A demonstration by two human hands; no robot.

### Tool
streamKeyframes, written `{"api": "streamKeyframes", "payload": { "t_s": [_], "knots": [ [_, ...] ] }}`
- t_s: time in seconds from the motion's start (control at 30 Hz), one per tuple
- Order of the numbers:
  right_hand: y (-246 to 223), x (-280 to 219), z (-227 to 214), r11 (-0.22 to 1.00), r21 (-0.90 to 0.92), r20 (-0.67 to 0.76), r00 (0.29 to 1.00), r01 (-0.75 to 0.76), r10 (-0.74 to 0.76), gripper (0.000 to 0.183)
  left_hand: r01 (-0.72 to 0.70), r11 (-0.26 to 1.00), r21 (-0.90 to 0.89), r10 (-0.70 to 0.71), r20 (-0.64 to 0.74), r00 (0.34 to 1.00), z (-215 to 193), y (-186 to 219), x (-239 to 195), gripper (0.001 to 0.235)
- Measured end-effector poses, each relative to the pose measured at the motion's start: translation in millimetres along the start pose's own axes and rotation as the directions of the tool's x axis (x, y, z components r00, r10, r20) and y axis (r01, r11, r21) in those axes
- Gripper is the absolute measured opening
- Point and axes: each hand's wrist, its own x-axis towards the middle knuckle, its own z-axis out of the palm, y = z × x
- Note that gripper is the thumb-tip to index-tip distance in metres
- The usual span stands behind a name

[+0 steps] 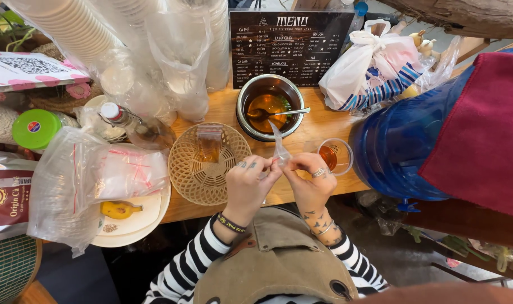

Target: Filling small plastic cups with liquid and opening small plastic bags at a counter.

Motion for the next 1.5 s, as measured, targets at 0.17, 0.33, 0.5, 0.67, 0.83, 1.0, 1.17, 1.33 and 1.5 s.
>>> {"api": "streamKeyframes", "payload": {
  "t_s": [0.17, 0.33, 0.5, 0.67, 0.83, 1.0, 1.17, 1.33, 1.5],
  "knots": [
    [8, 3, -1, 0.910, -0.223, 0.165, 0.934, 0.348, -0.317, 0.016, 0.033, 0.999, -0.031, -0.032, 0.027, 0.999, -4, 5, 9, 0.023],
    [8, 5, -6, 0.868, -0.160, 0.441, 0.820, 0.471, -0.364, 0.009, -0.069, 0.992, -0.102, 0.079, 0.101, 0.992, -18, 2, 23, 0.024],
    [46, -15, -14, 0.986, 0.164, 0.634, 0.768, -0.020, -0.090, 0.011, -0.197, 0.968, -0.156, 0.248, 0.463, 0.851, -38, -12, 44, 0.093],
    [39, -4, -24, 0.982, 0.182, 0.719, 0.676, 0.044, -0.163, 0.012, -0.036, 0.924, -0.380, 0.240, 0.506, 0.828, -36, -27, 38, 0.062],
    [35, 0, -26, 0.977, 0.061, 0.782, 0.598, 0.204, -0.174, 0.022, 0.197, 0.830, -0.523, 0.169, 0.571, 0.803, -30, -32, 31, 0.065],
    [17, 10, -31, 0.958, 0.014, 0.824, 0.539, 0.288, -0.174, 0.028, 0.416, 0.628, -0.658, 0.099, 0.597, 0.796, -20, -32, 19, 0.059],
    [42, -8, -30, 0.960, -0.040, 0.873, 0.478, 0.276, -0.101, 0.026, 0.506, 0.595, -0.625, 0.064, 0.664, 0.745, -25, -26, 20, 0.050],
    [46, -12, -32, 0.962, -0.126, 0.898, 0.439, 0.244, 0.006, 0.029, 0.418, 0.659, -0.625, 0.095, 0.621, 0.778, -23, -27, 12, 0.056],
    [35, -5, -32, 0.952, -0.198, 0.916, 0.390, 0.235, 0.094, 0.026, 0.094, 0.836, -0.541, 0.237, 0.508, 0.828, -28, -25, 17, 0.049]
  ]
}}
